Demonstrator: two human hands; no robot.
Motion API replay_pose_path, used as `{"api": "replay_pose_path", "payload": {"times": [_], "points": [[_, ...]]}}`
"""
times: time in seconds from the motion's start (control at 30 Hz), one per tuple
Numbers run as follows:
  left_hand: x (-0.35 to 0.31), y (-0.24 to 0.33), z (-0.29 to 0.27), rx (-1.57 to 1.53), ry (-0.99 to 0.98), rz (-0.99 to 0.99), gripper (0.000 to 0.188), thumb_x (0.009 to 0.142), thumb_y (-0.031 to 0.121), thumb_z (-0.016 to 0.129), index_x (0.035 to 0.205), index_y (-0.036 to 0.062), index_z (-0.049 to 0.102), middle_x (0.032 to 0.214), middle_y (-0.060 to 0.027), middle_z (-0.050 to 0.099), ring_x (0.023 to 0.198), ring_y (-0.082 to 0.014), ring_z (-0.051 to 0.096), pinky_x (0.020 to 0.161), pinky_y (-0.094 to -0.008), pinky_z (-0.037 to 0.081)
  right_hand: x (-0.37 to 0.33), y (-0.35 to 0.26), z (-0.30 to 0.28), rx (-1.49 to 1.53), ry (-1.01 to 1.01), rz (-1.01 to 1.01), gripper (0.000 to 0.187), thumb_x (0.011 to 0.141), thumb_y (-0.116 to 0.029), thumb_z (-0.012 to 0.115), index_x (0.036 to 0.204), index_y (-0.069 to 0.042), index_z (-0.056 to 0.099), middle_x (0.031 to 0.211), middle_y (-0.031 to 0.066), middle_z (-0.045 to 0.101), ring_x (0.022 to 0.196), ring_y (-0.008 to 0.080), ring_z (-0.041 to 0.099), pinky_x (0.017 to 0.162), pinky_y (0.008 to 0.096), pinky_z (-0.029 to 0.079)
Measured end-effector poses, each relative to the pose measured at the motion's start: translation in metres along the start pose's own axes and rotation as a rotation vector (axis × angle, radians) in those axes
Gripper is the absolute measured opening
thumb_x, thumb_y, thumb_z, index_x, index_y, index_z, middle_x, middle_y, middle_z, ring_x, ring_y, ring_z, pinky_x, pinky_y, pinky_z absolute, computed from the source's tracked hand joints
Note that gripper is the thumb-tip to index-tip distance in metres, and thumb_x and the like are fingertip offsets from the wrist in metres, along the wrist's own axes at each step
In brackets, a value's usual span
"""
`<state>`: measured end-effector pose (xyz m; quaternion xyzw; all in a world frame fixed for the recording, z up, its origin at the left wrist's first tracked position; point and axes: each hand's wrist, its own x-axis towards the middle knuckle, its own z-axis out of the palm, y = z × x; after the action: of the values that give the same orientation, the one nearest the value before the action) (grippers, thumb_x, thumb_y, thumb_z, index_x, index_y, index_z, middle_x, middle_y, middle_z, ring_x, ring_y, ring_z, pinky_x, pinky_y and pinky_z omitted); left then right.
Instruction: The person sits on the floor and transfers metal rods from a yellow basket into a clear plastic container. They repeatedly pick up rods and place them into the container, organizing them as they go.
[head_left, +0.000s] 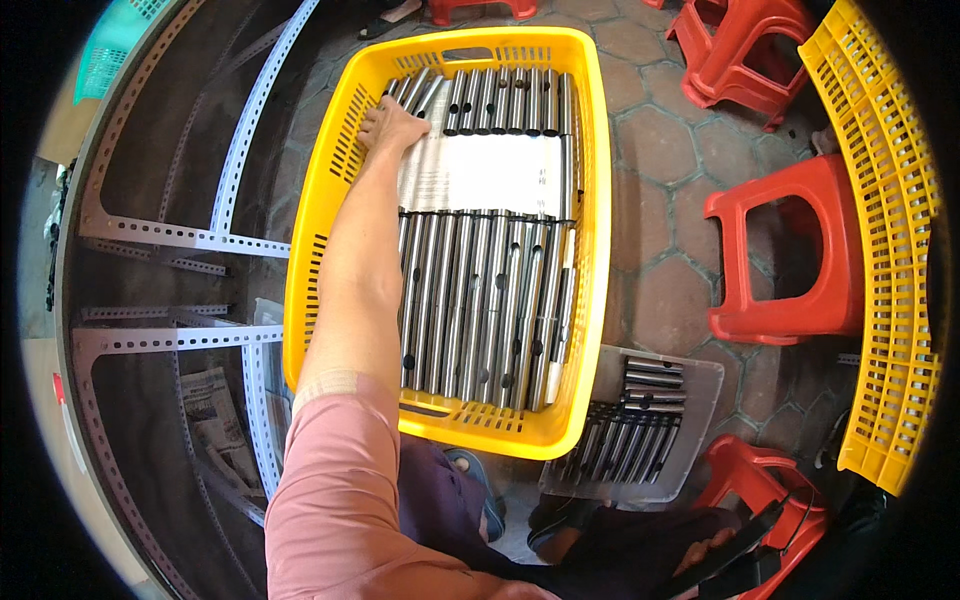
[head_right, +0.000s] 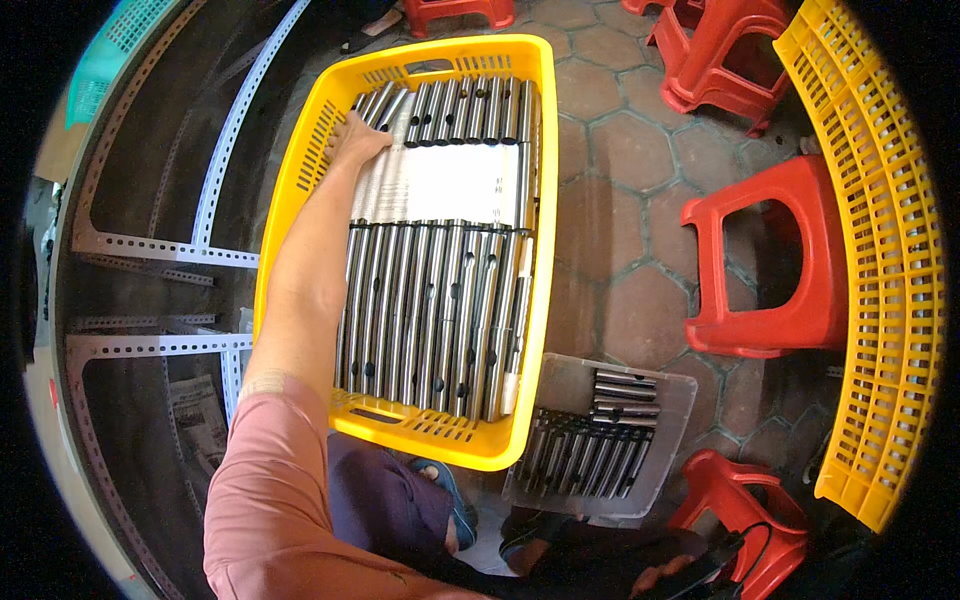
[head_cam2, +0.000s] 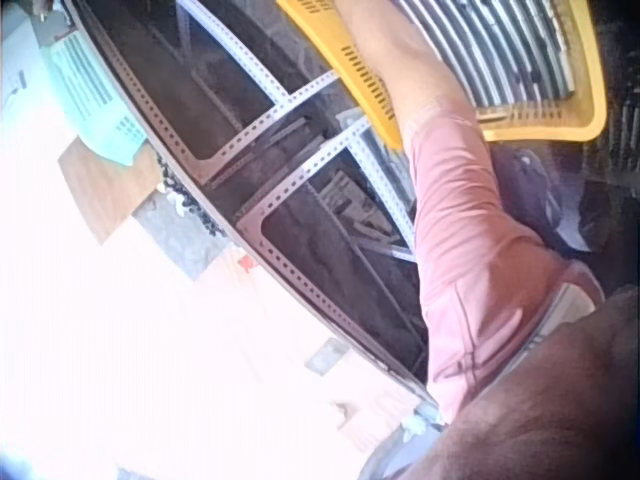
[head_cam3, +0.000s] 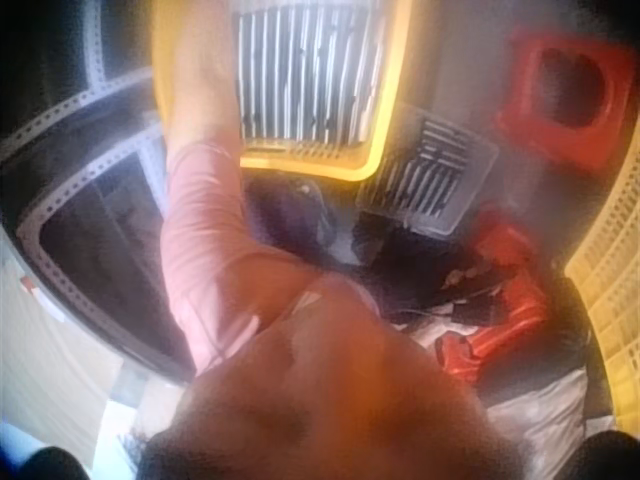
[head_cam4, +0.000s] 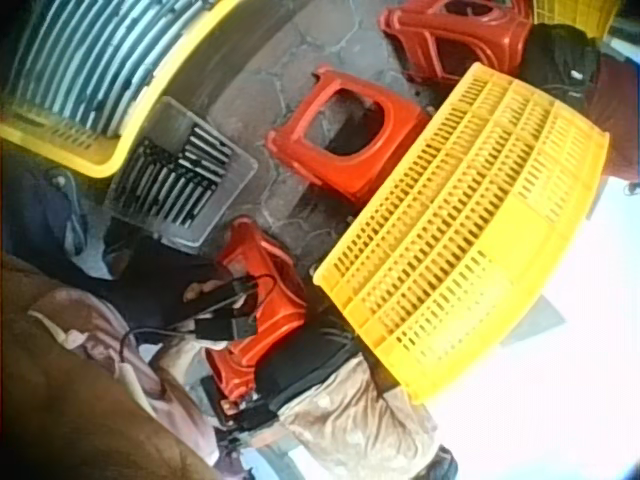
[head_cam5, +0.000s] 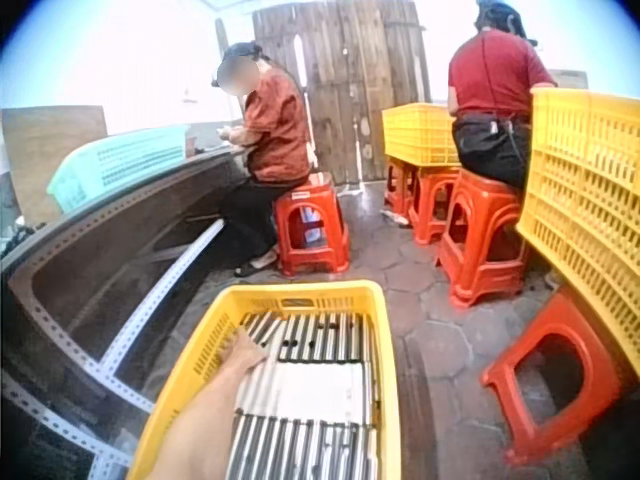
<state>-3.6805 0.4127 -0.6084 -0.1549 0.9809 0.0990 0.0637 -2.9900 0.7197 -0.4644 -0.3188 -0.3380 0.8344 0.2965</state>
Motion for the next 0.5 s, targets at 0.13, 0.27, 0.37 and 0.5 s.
{"api": "replay_pose_path", "payload": {"times": [0.13,0.27,0.37,0.5], "points": [[0.039,-0.024,0.011,-0.149,-0.061,0.032,0.092,0.070,0.032,0.077,0.146,-0.0005,0.037,0.139,-0.0246,0.053,0.134,-0.0377,0.048,0.113,-0.0519,0.032,0.009,0.009,0.011,-0.029,0.002,0.013,0.059,0.093,-0.037,0.060,0.143,-0.007,0.046,0.119,0.0288,0.057,0.097,0.0372,0.060,0.075,0.0473,0.048],[0.007,-0.006,-0.009,0.033,0.030,0.118,0.066,0.081,0.023,0.070,0.139,0.0032,0.045,0.126,-0.0217,0.063,0.122,-0.0368,0.059,0.104,-0.0476,0.045,0.008,0.012,0.010,-0.045,-0.006,-0.002,0.061,0.093,-0.039,0.061,0.144,-0.009,0.046,0.115,0.0267,0.058,0.093,0.0350,0.061,0.070,0.0449,0.049],[-0.008,0.002,-0.008,0.141,0.200,0.267,0.049,0.089,0.014,0.062,0.135,0.0043,0.048,0.119,-0.0234,0.065,0.114,-0.0378,0.063,0.098,-0.0493,0.049,0.010,0.009,0.004,-0.046,-0.021,-0.015,0.063,0.092,-0.041,0.061,0.145,-0.010,0.045,0.113,0.0250,0.058,0.090,0.0333,0.061,0.066,0.0431,0.049],[-0.024,-0.029,-0.016,0.053,0.133,0.197,0.051,0.093,0.012,0.058,0.142,0.0048,0.044,0.117,-0.0211,0.066,0.110,-0.0332,0.066,0.096,-0.0505,0.052,0.027,0.006,0.004,-0.078,-0.111,-0.005,0.065,0.092,-0.044,0.062,0.146,-0.012,0.045,0.109,0.0229,0.059,0.085,0.0311,0.062,0.061,0.0407,0.049]]}}
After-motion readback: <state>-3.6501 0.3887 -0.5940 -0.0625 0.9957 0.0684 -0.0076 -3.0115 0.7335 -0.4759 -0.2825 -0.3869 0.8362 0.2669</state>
